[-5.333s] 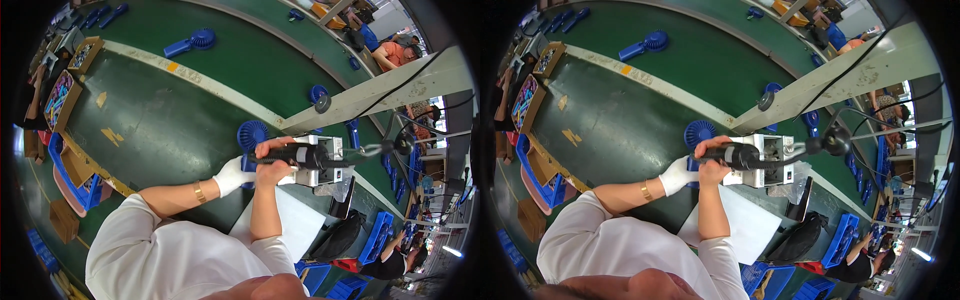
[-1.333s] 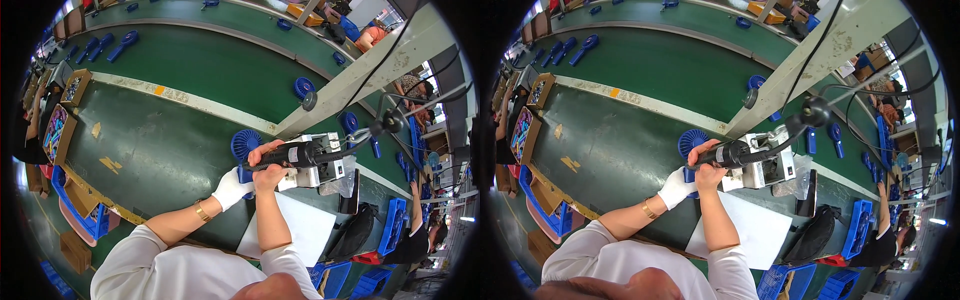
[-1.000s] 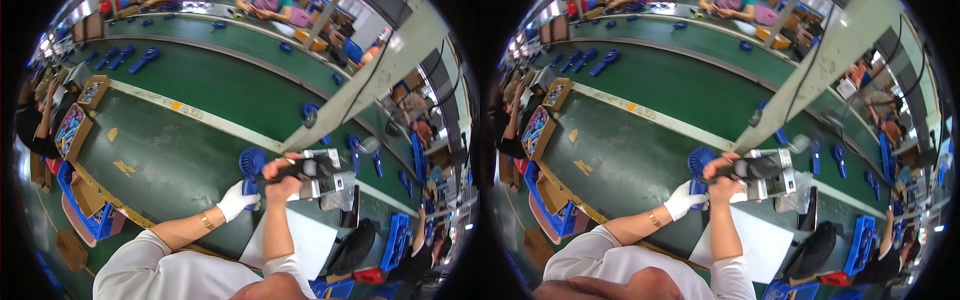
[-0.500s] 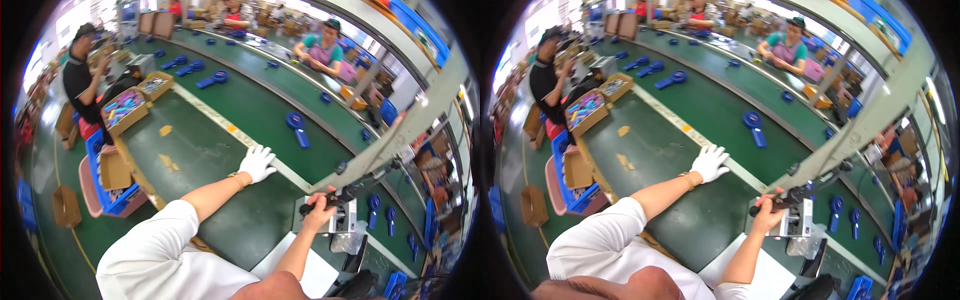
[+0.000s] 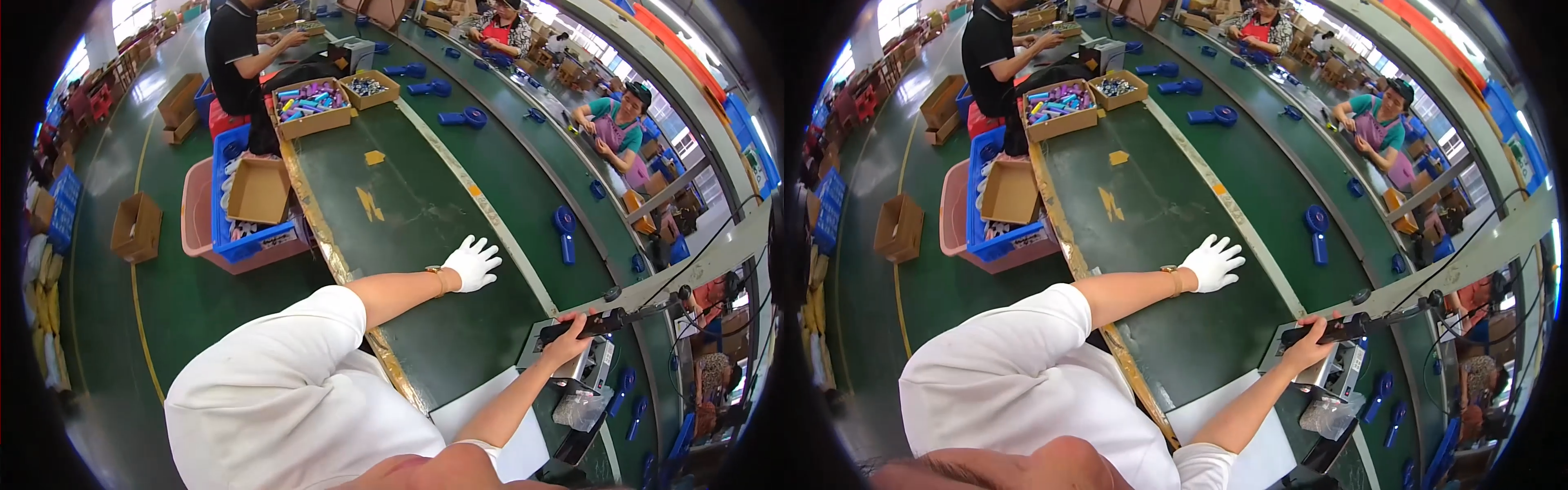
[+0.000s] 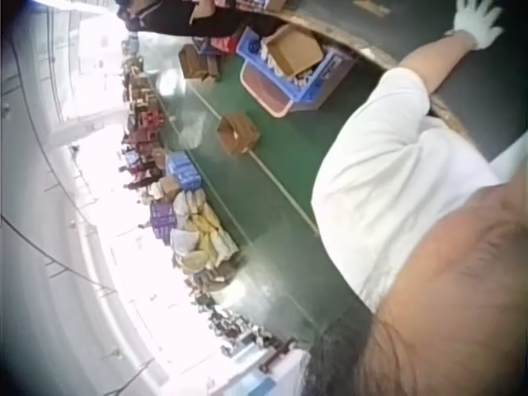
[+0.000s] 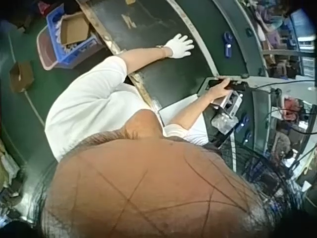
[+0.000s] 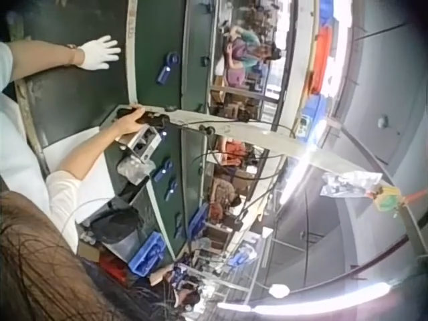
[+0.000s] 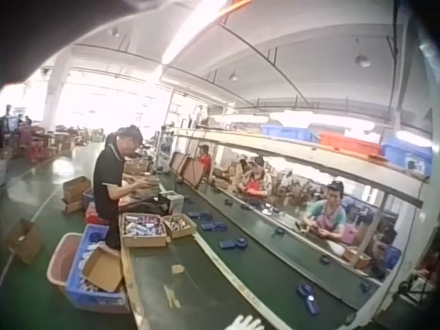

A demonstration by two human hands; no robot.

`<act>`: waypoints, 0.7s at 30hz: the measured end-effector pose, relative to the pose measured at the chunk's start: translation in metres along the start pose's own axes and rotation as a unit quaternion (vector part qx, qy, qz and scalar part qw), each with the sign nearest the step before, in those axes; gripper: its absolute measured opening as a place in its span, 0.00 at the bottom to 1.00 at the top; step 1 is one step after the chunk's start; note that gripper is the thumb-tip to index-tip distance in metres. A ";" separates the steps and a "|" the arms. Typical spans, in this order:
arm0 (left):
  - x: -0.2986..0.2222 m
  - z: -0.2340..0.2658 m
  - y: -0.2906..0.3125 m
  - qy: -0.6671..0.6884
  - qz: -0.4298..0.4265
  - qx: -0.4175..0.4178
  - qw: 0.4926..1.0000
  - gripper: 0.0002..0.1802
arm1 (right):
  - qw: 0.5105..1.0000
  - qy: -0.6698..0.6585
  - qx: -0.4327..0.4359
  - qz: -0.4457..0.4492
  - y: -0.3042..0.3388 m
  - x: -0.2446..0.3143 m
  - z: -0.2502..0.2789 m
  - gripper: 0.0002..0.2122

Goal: The person assembles the outer plastic casing of portable fans on a factory assembly line by securing the casing with screws using an electric screwdriver.

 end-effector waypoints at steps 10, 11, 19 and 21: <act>0.000 -0.004 -0.017 0.001 0.001 0.001 1.000 0.24 | 1.000 -0.011 -0.007 -0.014 0.004 -0.003 0.005 0.15; 0.000 -0.005 -0.021 0.004 0.000 0.000 1.000 0.24 | 1.000 -0.010 -0.005 -0.012 0.004 -0.003 0.004 0.14; -0.002 -0.007 -0.031 0.009 -0.007 -0.029 1.000 0.23 | 1.000 -0.015 -0.016 -0.015 0.002 -0.002 0.004 0.15; -0.001 -0.007 -0.032 0.011 -0.007 -0.031 0.999 0.23 | 1.000 -0.017 -0.004 -0.017 0.000 -0.003 0.003 0.16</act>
Point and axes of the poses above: each hand's wrist, its own y-axis away from the middle knuckle, its own z-axis out of the back of the hand, x = y × z, the point moved 5 cm from there along -y, towards the middle knuckle, and after that the axes turned 5 degrees about y, right-handed, at the moved point
